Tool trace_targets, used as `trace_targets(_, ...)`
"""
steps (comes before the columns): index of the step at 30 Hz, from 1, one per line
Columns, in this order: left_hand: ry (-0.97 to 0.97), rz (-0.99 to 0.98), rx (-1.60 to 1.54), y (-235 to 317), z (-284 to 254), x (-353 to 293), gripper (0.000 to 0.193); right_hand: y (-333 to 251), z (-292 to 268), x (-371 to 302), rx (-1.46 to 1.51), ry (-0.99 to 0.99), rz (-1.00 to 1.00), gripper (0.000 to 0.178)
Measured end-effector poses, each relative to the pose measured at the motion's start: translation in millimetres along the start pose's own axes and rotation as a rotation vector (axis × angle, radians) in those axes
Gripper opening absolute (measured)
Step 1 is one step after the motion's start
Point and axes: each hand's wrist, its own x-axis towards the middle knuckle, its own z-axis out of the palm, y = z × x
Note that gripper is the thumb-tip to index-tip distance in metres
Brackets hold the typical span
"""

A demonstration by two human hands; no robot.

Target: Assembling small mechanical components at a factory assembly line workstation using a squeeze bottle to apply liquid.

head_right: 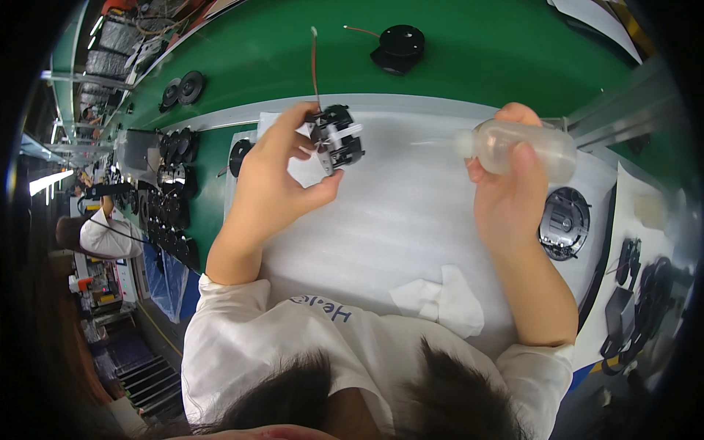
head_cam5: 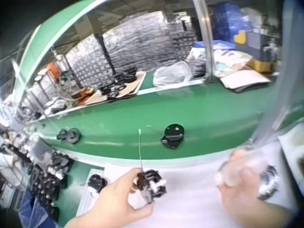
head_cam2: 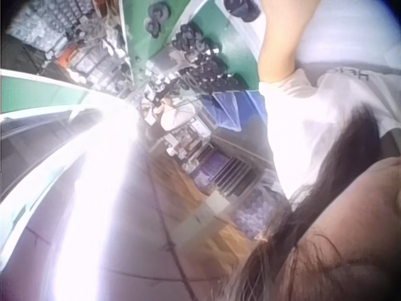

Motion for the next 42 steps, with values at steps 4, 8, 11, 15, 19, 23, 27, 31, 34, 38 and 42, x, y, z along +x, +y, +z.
trace_targets(4,0.219,0.403,-0.320,-14.2,20.0,-3.7,0.069,-8.7,5.6,-11.4,-0.248,-0.172,-0.398,0.046)
trace_targets(8,0.307,0.668,-0.337,-20.9,41.6,-9.7,0.046,-32.2,15.2,-29.6,-0.427,-0.342,-0.556,0.046)
trace_targets(11,0.276,0.823,-0.259,-7.4,35.8,-3.9,0.045,-37.5,22.8,-35.7,-0.583,-0.476,-0.648,0.045)
trace_targets(15,0.379,0.834,-0.173,-3.2,41.5,-13.4,0.053,-20.9,25.2,-38.2,-0.660,-0.505,-0.892,0.046)
trace_targets(19,0.488,0.937,-0.083,-5.3,50.4,-10.5,0.050,-26.0,26.4,-39.6,-0.689,-0.488,-0.790,0.046)
trace_targets(23,0.510,0.950,-0.098,-3.5,51.4,-11.0,0.046,-25.2,26.6,-40.9,-0.686,-0.491,-0.778,0.046)
trace_targets(27,0.496,0.957,-0.100,-2.7,50.0,-12.2,0.043,-25.1,24.1,-39.7,-0.710,-0.519,-0.793,0.045)
trace_targets(31,0.499,0.943,-0.049,-2.7,48.3,-11.5,0.042,-23.0,25.6,-40.9,-0.735,-0.499,-0.786,0.043)
trace_targets(34,0.495,0.926,-0.033,-3.3,47.4,-12.5,0.042,-22.1,21.2,-37.9,-0.762,-0.549,-0.843,0.043)
trace_targets(38,0.367,0.849,-0.118,-1.9,34.6,-10.0,0.041,-21.8,21.4,-37.7,-0.772,-0.573,-0.865,0.043)
trace_targets(42,0.372,0.699,-0.292,-4.3,43.8,-11.8,0.053,-16.3,27.3,-37.0,-0.752,-0.465,-0.949,0.041)
